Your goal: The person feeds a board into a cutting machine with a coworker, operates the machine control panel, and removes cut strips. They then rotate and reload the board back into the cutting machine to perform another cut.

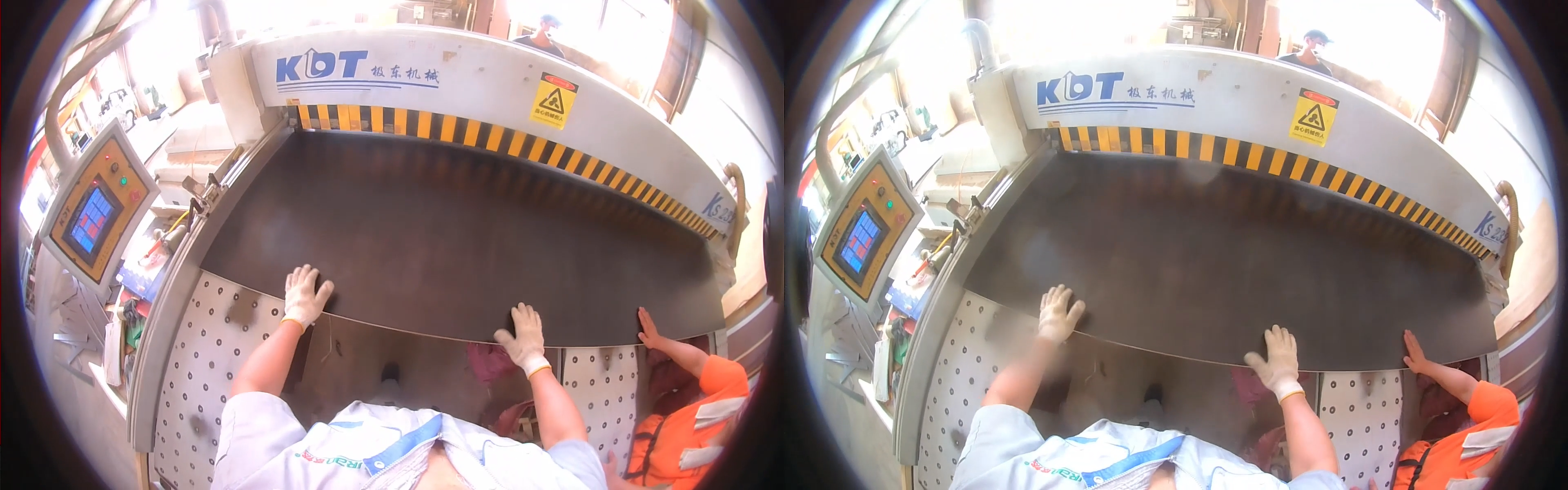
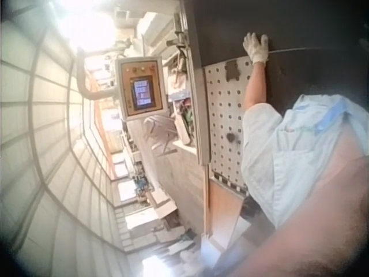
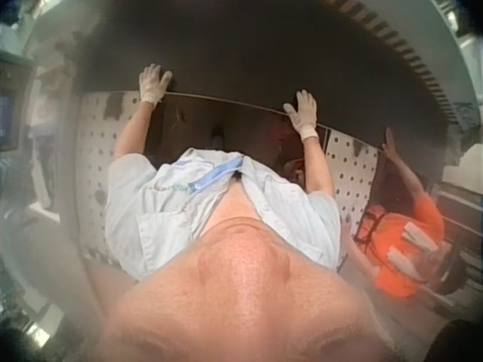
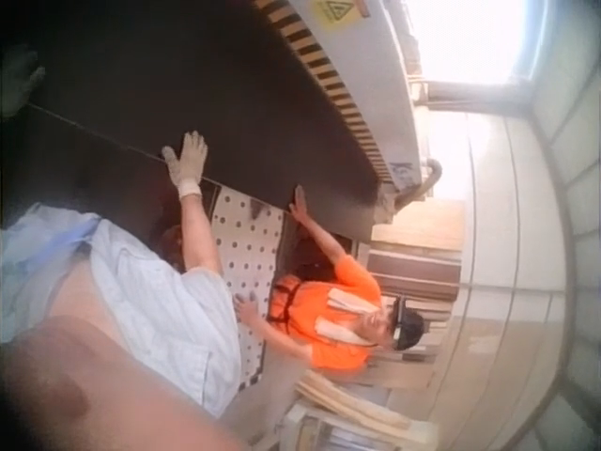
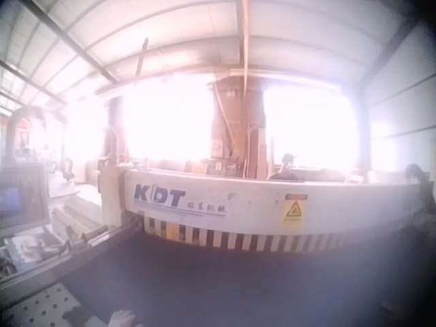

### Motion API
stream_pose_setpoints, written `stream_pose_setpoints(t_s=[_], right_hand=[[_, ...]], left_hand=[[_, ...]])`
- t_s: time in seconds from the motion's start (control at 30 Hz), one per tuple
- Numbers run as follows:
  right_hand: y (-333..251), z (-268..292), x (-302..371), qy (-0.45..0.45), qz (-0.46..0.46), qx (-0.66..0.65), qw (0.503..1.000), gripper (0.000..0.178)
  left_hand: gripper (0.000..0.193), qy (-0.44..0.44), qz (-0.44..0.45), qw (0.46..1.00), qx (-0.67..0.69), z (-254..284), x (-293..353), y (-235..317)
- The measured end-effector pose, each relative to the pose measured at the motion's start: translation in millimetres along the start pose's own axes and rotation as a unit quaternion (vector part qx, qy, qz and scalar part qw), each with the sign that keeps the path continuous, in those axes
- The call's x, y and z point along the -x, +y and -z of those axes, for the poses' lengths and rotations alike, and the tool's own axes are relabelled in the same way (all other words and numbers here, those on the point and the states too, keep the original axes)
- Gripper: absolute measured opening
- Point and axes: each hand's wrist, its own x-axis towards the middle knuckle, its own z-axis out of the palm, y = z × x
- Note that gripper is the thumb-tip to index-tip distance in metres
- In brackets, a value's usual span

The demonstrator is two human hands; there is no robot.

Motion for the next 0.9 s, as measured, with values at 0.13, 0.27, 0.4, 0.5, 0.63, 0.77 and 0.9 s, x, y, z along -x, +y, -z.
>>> stream_pose_setpoints(t_s=[0.13,0.27,0.4,0.5,0.63,0.77,0.9], right_hand=[[-13,-19,-24,0.111,-0.115,-0.056,0.985,0.087],[-21,-20,-57,0.111,-0.161,0.011,0.981,0.085],[-17,-24,-98,0.118,-0.153,0.010,0.981,0.085],[-9,-32,-135,0.127,-0.157,0.022,0.979,0.083],[-1,-32,-197,0.133,-0.168,0.042,0.976,0.080],[11,-31,-263,0.136,-0.167,0.058,0.975,0.078],[24,-35,-330,0.134,-0.166,0.073,0.974,0.077]], left_hand=[[0.084,0.021,0.097,0.992,-0.076,-13,-20,28],[0.086,0.025,0.083,0.992,-0.091,-19,-53,31],[0.086,0.043,0.067,0.993,-0.090,-42,-99,24],[0.086,0.046,0.061,0.993,-0.085,-55,-142,26],[0.084,0.045,0.041,0.996,-0.066,-65,-208,36],[0.081,0.044,0.020,0.997,-0.057,-76,-283,50],[0.072,0.084,-0.004,0.995,-0.055,-92,-348,54]])
